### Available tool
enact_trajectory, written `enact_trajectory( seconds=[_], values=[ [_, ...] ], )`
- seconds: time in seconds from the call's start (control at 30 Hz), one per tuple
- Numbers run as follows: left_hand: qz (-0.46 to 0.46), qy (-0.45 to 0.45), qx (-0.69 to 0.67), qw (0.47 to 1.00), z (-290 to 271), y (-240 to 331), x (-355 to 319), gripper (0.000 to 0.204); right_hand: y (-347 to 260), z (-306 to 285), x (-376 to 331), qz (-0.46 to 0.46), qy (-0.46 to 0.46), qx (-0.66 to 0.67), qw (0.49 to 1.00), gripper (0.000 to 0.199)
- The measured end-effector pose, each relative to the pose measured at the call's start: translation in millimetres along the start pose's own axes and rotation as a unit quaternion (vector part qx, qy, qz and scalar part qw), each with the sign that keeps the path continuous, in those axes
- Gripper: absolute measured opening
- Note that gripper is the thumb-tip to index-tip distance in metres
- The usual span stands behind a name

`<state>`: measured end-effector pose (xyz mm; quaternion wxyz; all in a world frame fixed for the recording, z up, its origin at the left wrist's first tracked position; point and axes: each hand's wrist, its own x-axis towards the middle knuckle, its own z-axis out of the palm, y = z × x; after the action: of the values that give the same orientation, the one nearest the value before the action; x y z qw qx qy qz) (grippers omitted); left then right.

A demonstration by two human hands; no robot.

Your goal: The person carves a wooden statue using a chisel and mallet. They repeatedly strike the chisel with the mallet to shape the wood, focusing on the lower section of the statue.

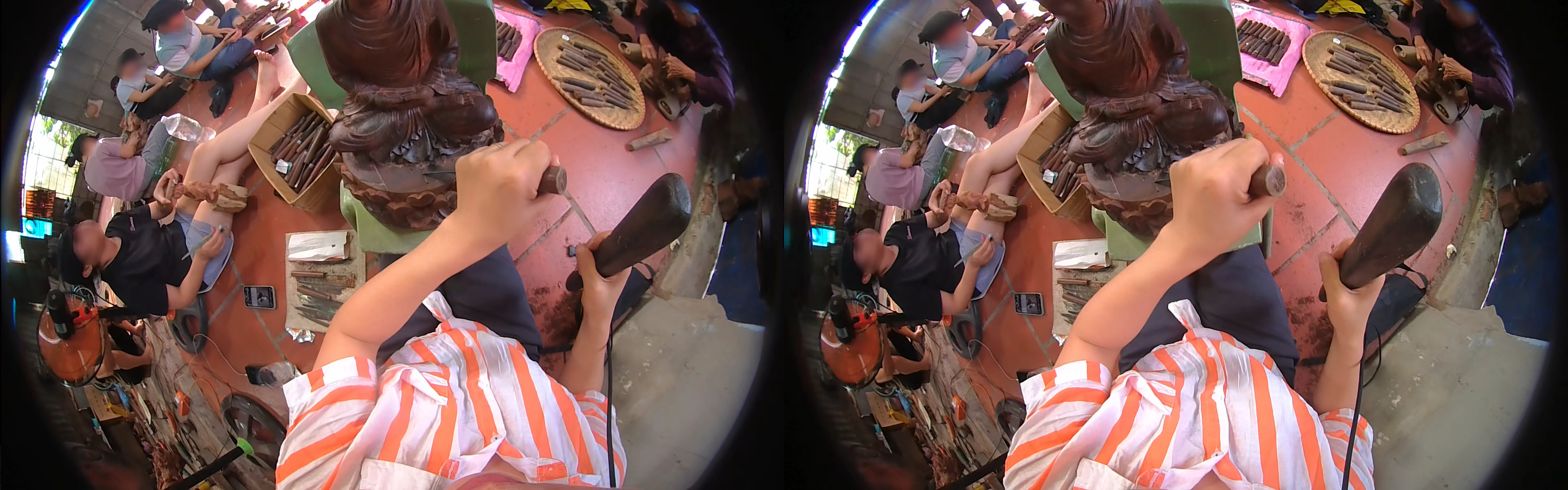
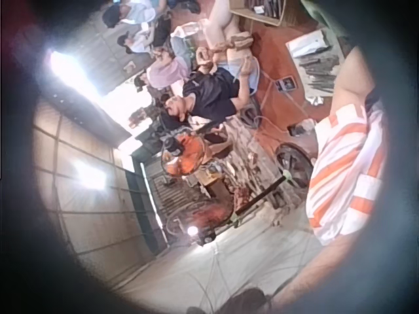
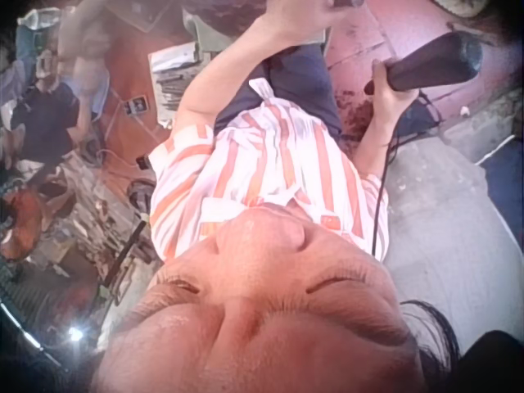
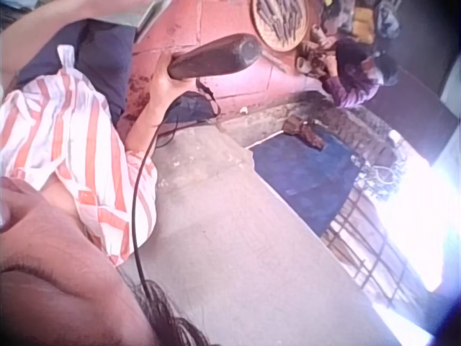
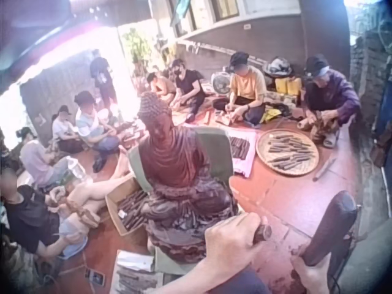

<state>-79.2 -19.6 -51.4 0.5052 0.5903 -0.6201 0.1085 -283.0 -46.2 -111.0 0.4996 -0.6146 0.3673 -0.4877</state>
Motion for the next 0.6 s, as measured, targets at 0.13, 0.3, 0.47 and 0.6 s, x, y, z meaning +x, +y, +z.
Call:
enact_trajectory(
  seconds=[0.13, 0.3, 0.47, 0.6],
  values=[
    [-0.018, 0.0, 0.002, 1.0, -3, -2, 3, 0.027, 11, -5, 3, 0.006, -0.029, -0.092, 0.995, 0.015],
    [-0.002, -0.005, -0.01, 1.0, 0, -4, -3, 0.027, 6, 2, 5, -0.041, -0.015, -0.105, 0.994, 0.016],
    [0.003, -0.022, 0.021, 1.0, 0, -4, -7, 0.024, 7, 5, 2, -0.049, -0.003, -0.096, 0.994, 0.012],
    [0.024, -0.016, 0.003, 1.0, 1, -5, -9, 0.023, 21, 7, -1, -0.068, -0.022, -0.151, 0.986, 0.012]
  ],
)
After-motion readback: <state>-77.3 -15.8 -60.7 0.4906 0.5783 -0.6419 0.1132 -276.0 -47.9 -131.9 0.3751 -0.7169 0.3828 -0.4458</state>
